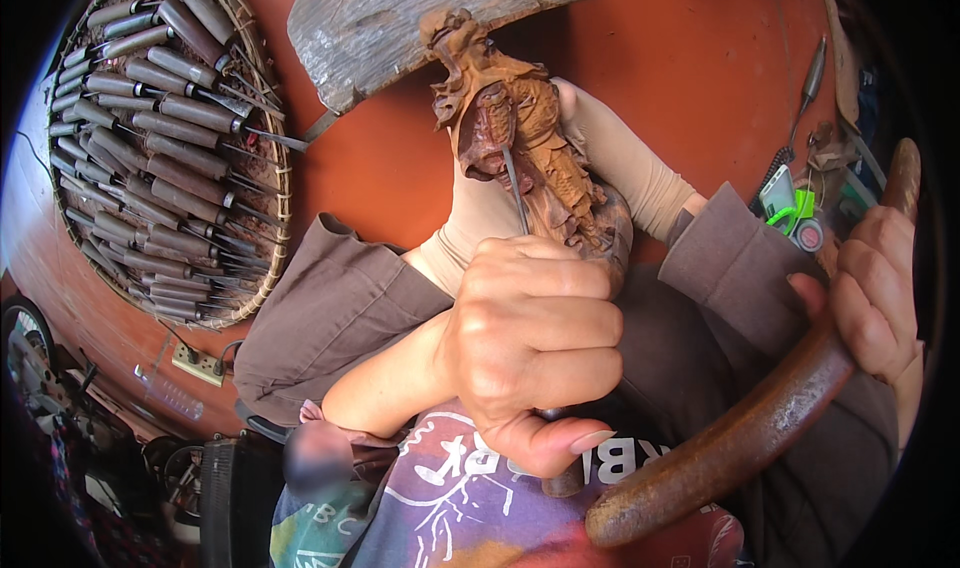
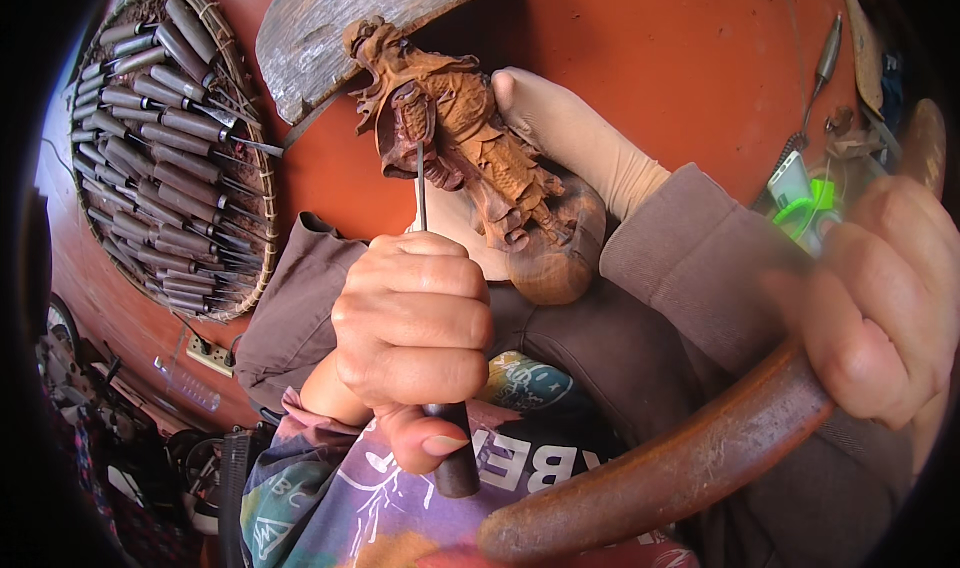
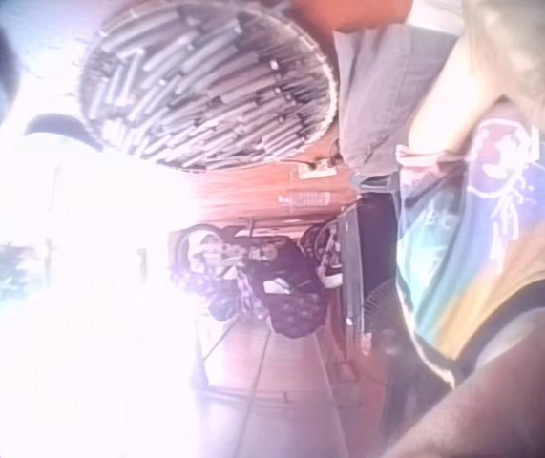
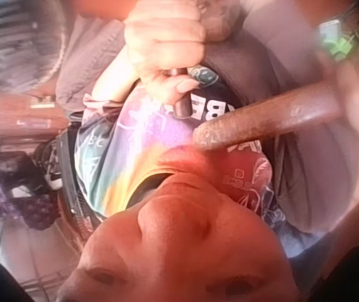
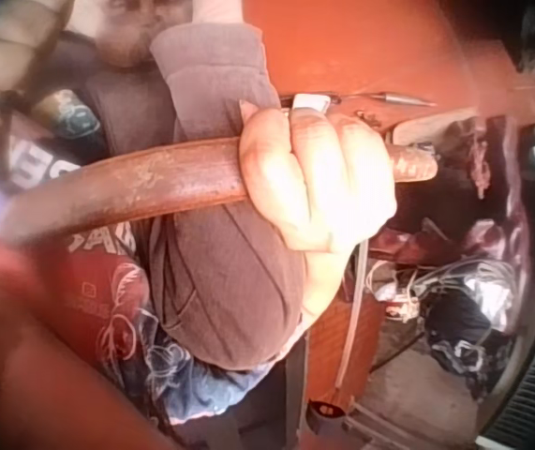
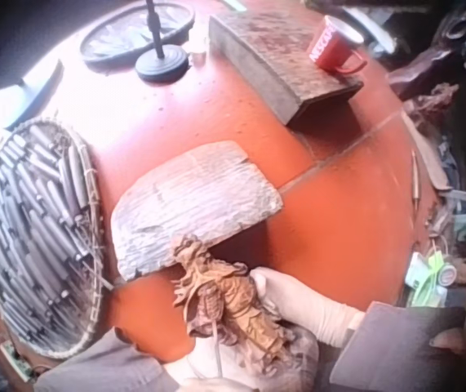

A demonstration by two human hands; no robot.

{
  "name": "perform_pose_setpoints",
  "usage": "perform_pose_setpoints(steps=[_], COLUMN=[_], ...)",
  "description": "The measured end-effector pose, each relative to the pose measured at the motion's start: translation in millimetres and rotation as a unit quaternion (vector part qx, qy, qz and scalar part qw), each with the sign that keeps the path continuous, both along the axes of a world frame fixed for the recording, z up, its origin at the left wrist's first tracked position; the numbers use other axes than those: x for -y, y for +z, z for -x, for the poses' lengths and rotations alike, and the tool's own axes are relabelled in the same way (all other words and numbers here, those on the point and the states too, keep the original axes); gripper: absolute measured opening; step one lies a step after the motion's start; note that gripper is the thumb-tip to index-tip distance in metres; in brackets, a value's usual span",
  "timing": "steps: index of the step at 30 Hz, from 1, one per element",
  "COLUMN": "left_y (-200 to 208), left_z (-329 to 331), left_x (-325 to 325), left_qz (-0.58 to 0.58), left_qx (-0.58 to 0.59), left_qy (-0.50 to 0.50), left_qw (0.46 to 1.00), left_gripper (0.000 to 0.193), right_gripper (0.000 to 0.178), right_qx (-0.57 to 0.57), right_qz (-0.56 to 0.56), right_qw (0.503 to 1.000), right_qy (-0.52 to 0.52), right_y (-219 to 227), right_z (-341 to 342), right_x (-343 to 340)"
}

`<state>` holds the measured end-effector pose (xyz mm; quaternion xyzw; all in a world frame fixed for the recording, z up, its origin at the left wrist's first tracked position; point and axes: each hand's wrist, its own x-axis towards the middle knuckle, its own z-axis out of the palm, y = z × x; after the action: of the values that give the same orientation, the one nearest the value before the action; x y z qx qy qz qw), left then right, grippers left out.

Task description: The person carves a wooden piece using a chisel and mallet. They hold the wood between their legs, strike the chisel with the mallet, and periodically rotate the piece to work on different areas.

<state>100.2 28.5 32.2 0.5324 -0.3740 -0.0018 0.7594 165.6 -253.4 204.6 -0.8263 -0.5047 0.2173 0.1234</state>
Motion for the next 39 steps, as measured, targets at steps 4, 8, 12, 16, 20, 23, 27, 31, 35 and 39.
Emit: perform_pose_setpoints(steps=[4,8,12,16,20,23,27,31,35,39], left_y=[15,13,-3,5,8,-2,14,10,-2,8], left_z=[-10,-7,2,7,8,7,-11,-3,-11,-2], left_x=[0,0,0,5,6,7,1,1,-6,-2], left_qz=[-0.025,-0.022,0.007,0.007,0.009,0.027,0.003,0.054,0.098,0.071], left_qx=[-0.028,-0.024,-0.002,-0.043,-0.040,-0.014,-0.041,-0.082,-0.045,-0.098], left_qy=[-0.005,0.009,0.017,0.044,0.041,0.053,0.000,0.017,-0.026,0.020], left_qw=[0.999,0.999,1.000,0.998,0.998,0.998,0.999,0.995,0.994,0.992], left_gripper=[0.050,0.051,0.052,0.051,0.049,0.050,0.052,0.053,0.052,0.049], right_gripper=[0.041,0.041,0.040,0.039,0.039,0.038,0.038,0.039,0.040,0.040], right_qx=[0.003,0.011,0.016,0.018,0.023,0.028,0.019,0.014,0.020,0.035], right_qz=[0.003,-0.015,-0.008,0.000,-0.012,-0.008,-0.008,-0.020,-0.032,-0.055], right_qw=[1.000,1.000,1.000,1.000,1.000,0.999,1.000,1.000,0.999,0.998], right_qy=[-0.003,-0.005,-0.016,-0.014,-0.013,-0.015,-0.020,-0.017,-0.016,-0.013], right_y=[-1,-7,-3,-3,-4,-3,-6,-8,-7,-3], right_z=[0,0,4,3,4,5,6,6,7,8], right_x=[-2,-1,0,1,3,2,0,-1,-4,-2])
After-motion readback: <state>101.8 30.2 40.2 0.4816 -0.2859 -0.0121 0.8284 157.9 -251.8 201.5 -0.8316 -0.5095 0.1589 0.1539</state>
